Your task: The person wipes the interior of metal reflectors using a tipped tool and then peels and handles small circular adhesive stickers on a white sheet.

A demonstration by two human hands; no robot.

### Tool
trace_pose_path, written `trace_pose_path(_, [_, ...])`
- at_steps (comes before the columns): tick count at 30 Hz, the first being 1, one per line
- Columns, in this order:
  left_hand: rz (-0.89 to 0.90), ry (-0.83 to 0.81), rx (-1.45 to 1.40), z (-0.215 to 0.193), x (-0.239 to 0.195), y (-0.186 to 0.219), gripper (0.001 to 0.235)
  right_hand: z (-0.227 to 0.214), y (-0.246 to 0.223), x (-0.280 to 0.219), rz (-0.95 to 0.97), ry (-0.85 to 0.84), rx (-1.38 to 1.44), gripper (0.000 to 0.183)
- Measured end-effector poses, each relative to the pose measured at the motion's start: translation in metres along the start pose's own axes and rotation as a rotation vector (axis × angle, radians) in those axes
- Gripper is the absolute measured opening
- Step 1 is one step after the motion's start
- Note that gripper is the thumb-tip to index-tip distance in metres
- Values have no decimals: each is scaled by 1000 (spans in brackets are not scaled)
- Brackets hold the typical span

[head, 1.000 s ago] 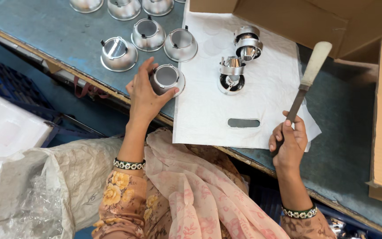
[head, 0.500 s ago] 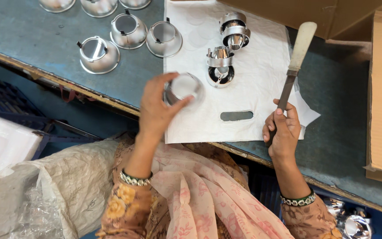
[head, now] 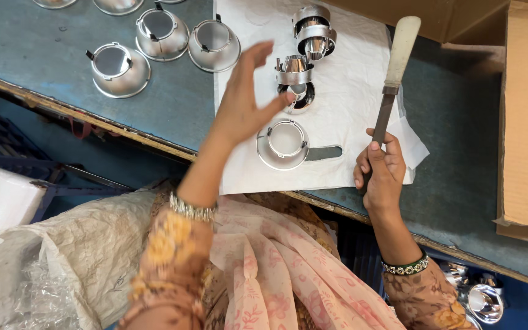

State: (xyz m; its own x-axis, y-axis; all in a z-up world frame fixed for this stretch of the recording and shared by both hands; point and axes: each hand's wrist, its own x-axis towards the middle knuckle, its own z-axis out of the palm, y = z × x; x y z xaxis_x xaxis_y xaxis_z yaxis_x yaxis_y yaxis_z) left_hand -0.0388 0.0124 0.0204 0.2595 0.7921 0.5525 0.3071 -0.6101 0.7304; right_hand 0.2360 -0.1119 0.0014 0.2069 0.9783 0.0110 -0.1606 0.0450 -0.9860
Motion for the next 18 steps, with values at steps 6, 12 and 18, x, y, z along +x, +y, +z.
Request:
trace_pose_path(6, [-303, -404, -306, 13, 50, -55, 90, 0, 0, 1, -3, 6, 15, 30])
trace_pose_path(12, [-306, -293, -220, 14, 42, -64, 90, 1, 0, 1, 9, 1, -2, 31])
trace_pose_path(18, [-378, -96, 312, -10, 12, -29, 93, 1, 1, 1, 19, -4, -14, 30])
